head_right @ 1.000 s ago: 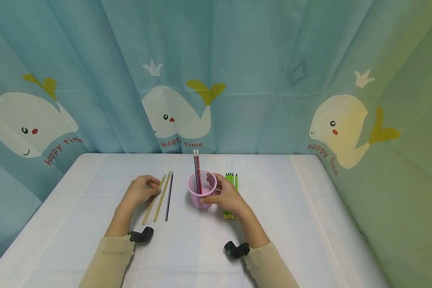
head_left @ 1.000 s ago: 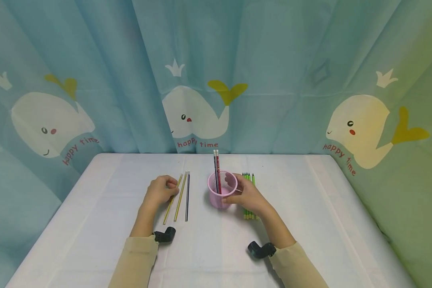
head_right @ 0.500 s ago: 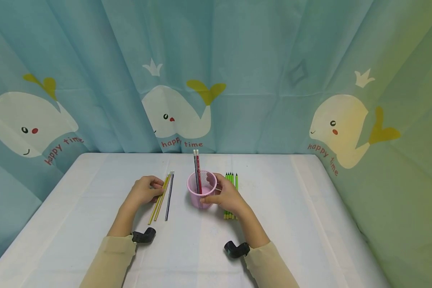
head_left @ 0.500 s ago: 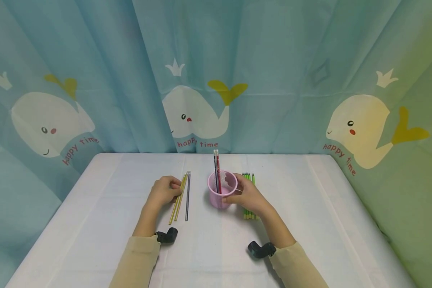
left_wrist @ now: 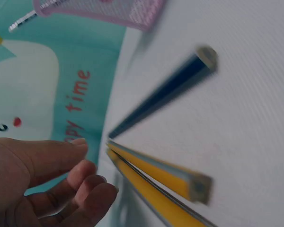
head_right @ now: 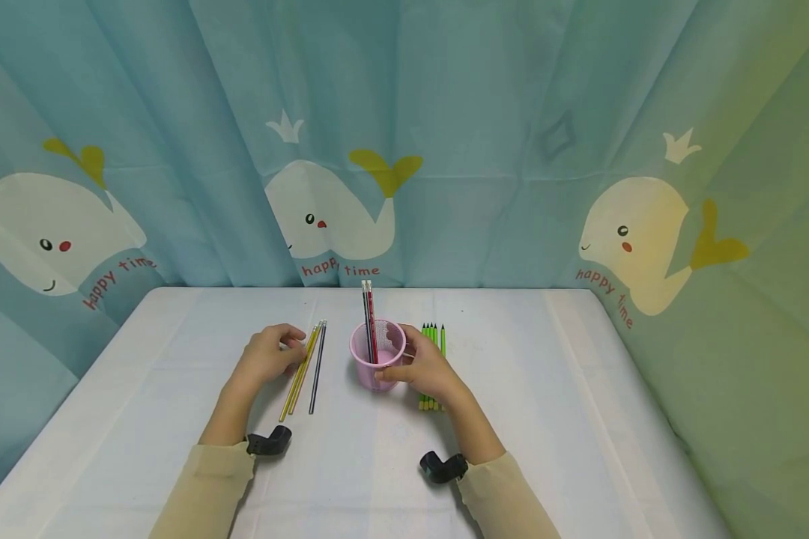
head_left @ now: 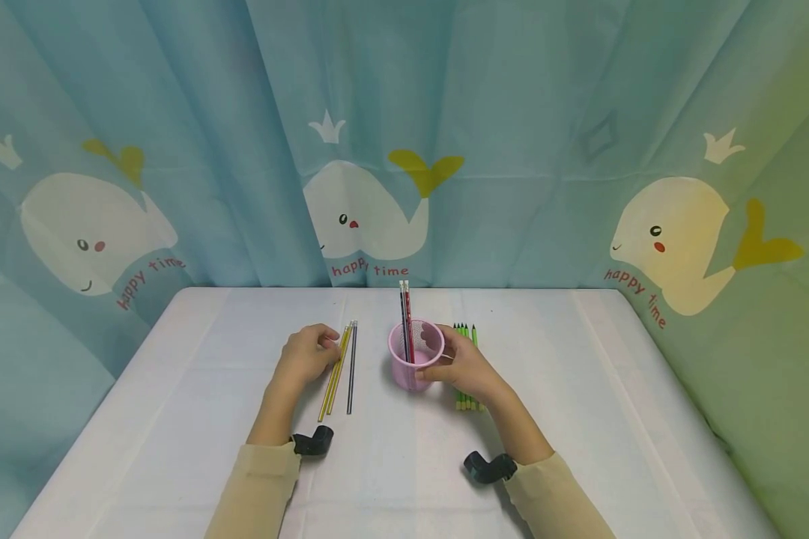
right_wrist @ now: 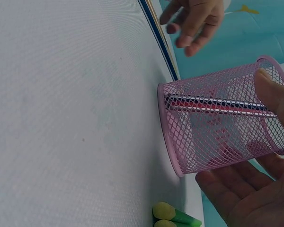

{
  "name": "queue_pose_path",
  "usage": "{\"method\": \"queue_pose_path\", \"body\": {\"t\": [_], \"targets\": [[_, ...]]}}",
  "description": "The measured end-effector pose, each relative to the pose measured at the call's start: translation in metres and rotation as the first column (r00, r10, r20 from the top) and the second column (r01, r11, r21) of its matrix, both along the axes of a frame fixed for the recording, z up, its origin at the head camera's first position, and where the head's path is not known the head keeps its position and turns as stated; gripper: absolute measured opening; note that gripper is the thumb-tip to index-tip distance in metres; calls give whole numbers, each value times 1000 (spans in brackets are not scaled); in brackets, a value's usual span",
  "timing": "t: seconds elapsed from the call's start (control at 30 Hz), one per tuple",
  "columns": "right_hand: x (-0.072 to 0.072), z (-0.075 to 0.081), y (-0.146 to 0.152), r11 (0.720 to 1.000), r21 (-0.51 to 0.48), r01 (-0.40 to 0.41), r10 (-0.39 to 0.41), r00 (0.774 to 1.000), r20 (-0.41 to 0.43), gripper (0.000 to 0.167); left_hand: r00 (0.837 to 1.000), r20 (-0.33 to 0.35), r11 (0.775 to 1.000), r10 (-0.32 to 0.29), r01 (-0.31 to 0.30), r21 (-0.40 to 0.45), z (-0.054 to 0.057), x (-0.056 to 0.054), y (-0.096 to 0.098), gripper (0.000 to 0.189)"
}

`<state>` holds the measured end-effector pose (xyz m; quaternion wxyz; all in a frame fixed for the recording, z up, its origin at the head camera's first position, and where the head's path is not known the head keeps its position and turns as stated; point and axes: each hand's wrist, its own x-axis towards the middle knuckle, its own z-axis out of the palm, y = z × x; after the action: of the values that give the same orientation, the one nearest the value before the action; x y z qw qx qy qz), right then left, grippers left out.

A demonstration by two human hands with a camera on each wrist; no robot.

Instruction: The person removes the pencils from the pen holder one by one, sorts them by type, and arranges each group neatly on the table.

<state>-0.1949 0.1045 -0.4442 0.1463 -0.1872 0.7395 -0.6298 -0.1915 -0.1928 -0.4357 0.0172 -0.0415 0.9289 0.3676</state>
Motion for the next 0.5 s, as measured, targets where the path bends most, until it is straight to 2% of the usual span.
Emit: {"method": "queue_pose_path", "body": {"t": [0.13,0.27,0.4,0.5], "targets": [[0,0,0,1000,5,3,-3,1000,0,83,994,-98,999,-39,40,6,11,3,6,25],[0,1,-1,1000,7,9,-9,1000,-4,83,984,-165,996,-73,80,41,24,8,14,24],[1,0,-1,1000,12,18,-18,1000,-4,83,968,-231,989,-101,124,87,34,13,22,24],[1,-1,-1,1000,15,24,-24,1000,-2,83,950,-286,978,-129,169,119,36,15,29,24]]}}
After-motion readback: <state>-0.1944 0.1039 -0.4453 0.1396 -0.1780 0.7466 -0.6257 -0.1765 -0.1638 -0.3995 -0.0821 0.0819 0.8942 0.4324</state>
